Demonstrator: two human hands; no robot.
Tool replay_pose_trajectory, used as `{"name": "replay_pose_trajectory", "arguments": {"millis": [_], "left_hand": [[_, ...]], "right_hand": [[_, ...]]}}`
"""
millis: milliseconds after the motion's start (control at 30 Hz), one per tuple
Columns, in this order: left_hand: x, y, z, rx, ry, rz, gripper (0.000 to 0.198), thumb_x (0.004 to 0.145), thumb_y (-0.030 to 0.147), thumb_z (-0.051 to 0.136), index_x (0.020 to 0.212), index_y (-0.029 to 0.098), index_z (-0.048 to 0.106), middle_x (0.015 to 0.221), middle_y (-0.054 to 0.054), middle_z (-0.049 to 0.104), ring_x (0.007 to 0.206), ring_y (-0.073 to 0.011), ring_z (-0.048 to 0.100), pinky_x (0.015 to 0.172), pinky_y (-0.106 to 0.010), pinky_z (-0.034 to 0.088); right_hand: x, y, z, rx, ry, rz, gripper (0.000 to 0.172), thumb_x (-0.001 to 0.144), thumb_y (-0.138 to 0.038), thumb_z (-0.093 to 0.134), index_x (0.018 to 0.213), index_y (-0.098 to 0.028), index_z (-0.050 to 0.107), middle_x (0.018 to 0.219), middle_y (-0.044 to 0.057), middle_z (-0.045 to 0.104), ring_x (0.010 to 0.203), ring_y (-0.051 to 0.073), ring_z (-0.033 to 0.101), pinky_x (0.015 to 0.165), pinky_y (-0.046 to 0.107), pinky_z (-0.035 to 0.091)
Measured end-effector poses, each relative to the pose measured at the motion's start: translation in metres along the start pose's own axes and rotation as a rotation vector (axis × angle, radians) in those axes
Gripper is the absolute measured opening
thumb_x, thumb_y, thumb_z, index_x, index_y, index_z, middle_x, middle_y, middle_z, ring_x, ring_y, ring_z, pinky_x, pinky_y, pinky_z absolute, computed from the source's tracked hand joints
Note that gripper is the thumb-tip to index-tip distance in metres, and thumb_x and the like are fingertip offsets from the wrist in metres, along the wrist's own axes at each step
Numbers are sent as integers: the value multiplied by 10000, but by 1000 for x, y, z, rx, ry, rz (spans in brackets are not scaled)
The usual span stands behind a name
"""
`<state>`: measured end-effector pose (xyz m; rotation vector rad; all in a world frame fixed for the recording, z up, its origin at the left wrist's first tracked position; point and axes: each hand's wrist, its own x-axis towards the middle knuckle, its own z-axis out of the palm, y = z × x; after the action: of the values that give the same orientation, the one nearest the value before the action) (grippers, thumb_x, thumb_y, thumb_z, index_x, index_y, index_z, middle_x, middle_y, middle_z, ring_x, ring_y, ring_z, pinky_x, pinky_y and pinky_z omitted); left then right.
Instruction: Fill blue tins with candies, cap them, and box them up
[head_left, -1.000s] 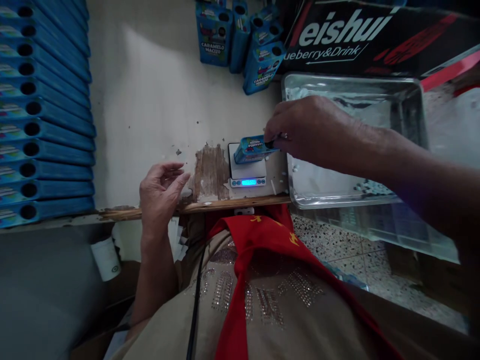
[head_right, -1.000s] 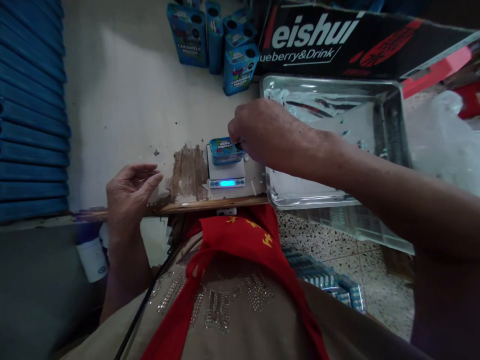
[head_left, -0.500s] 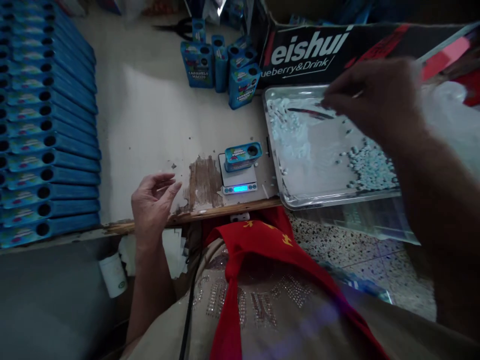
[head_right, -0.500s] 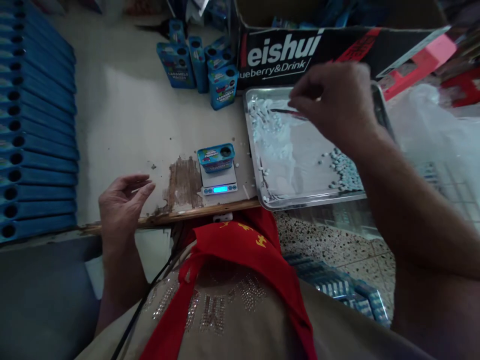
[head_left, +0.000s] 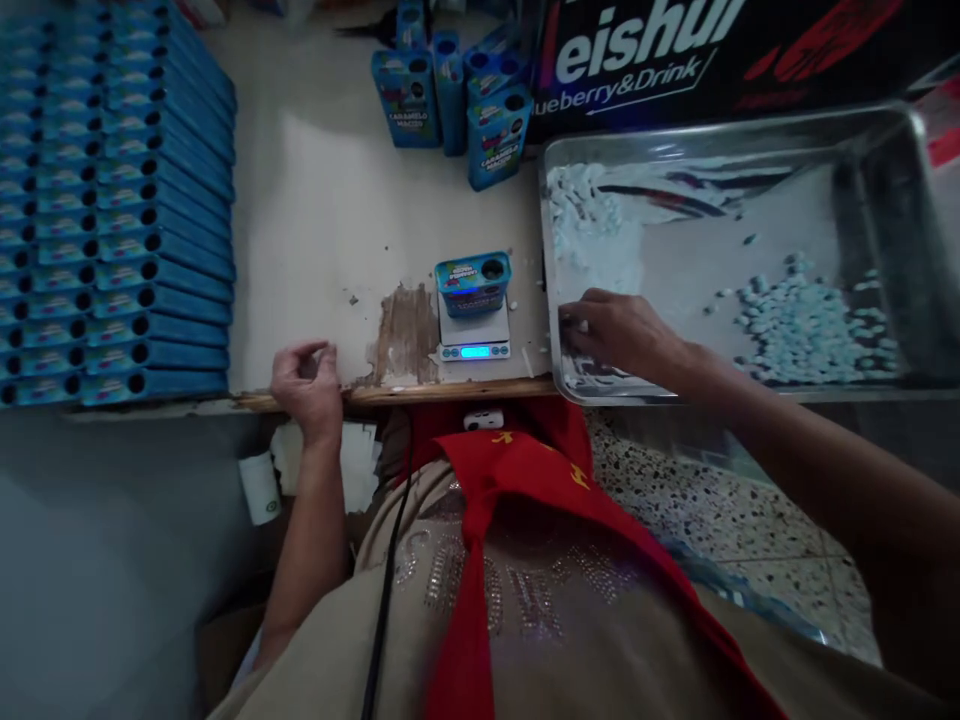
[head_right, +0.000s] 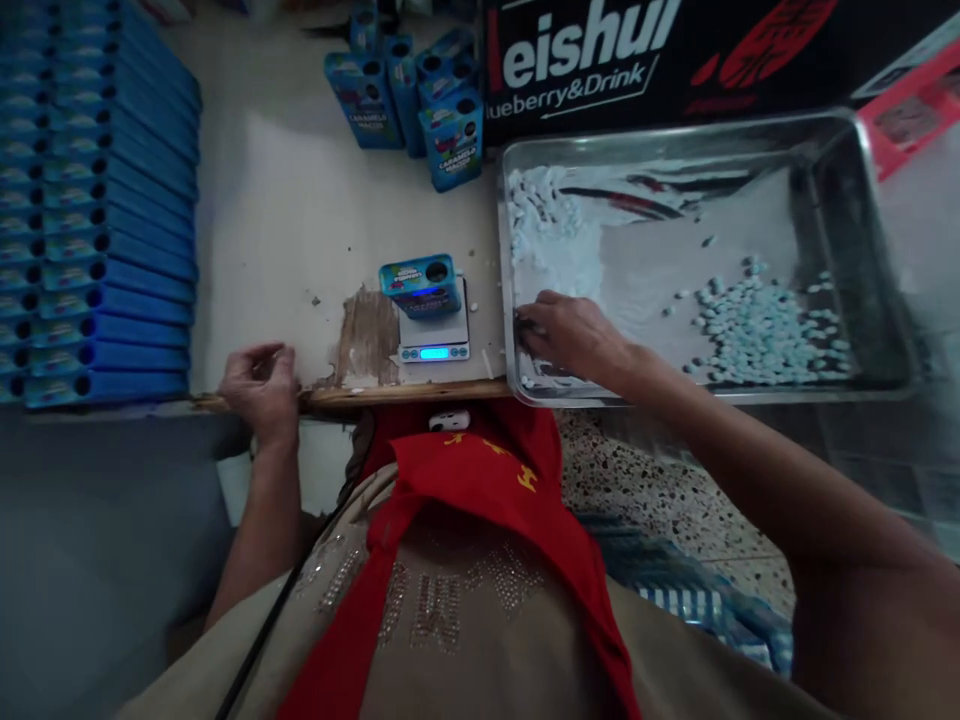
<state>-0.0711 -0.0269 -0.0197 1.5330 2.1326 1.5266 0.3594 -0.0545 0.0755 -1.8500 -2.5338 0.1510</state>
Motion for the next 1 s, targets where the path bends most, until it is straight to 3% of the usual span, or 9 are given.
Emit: {"name": "replay_pose_trajectory", "arguments": {"millis": [100, 200, 400, 500, 800, 1000], "left_hand": [[-1, 2, 8, 66, 14, -4, 77, 883, 158, 758, 954, 188, 750, 980, -51, 731, 976, -235, 700, 976, -368, 561], [-3, 1, 11, 115, -12, 11, 65, 902, 155, 745, 953, 195, 738, 1009, -68, 742, 1033, -256, 700, 1036, -399, 537], [-7, -9, 12, 128, -6, 43, 59, 933, 174, 727, 986, 198, 735, 1035, -90, 745, 1064, -279, 697, 1055, -426, 525], [-8, -11, 13, 119, 0, 50, 69, 940, 177, 728, 1004, 201, 740, 1043, -93, 748, 1086, -288, 700, 1068, -436, 521], [-7, -6, 9, 150, -73, 51, 76, 925, 166, 729, 982, 216, 731, 1050, -93, 747, 1082, -298, 685, 1103, -464, 499], [-2, -7, 4, 114, -117, 117, 23, 919, 240, 748, 929, 245, 728, 1050, -105, 771, 1099, -326, 697, 1123, -508, 498]], "right_hand": [[5, -13, 2, -57, -29, 92, 343, 1061, -216, 522, 1167, -198, 848, 1155, 178, 799, 964, 306, 758, 778, 390, 529], [5, -20, 0, -72, -46, 169, 358, 1041, -189, 525, 1173, -173, 857, 1162, 188, 796, 972, 308, 763, 757, 385, 500], [-2, -13, 1, 14, -28, 113, 281, 975, -212, 646, 1142, -183, 869, 1110, 155, 770, 936, 273, 746, 782, 348, 504], [-1, -13, 6, 2, -12, 162, 280, 944, -179, 655, 1101, -212, 885, 1101, 138, 790, 957, 279, 762, 802, 344, 531], [11, -31, 3, -38, -62, 377, 345, 927, -208, 703, 1231, -196, 866, 1245, 161, 816, 1143, 369, 799, 882, 384, 585], [16, -23, 10, -22, -11, 325, 250, 847, -210, 717, 1063, -220, 843, 1116, 133, 831, 996, 329, 800, 832, 389, 588]]}}
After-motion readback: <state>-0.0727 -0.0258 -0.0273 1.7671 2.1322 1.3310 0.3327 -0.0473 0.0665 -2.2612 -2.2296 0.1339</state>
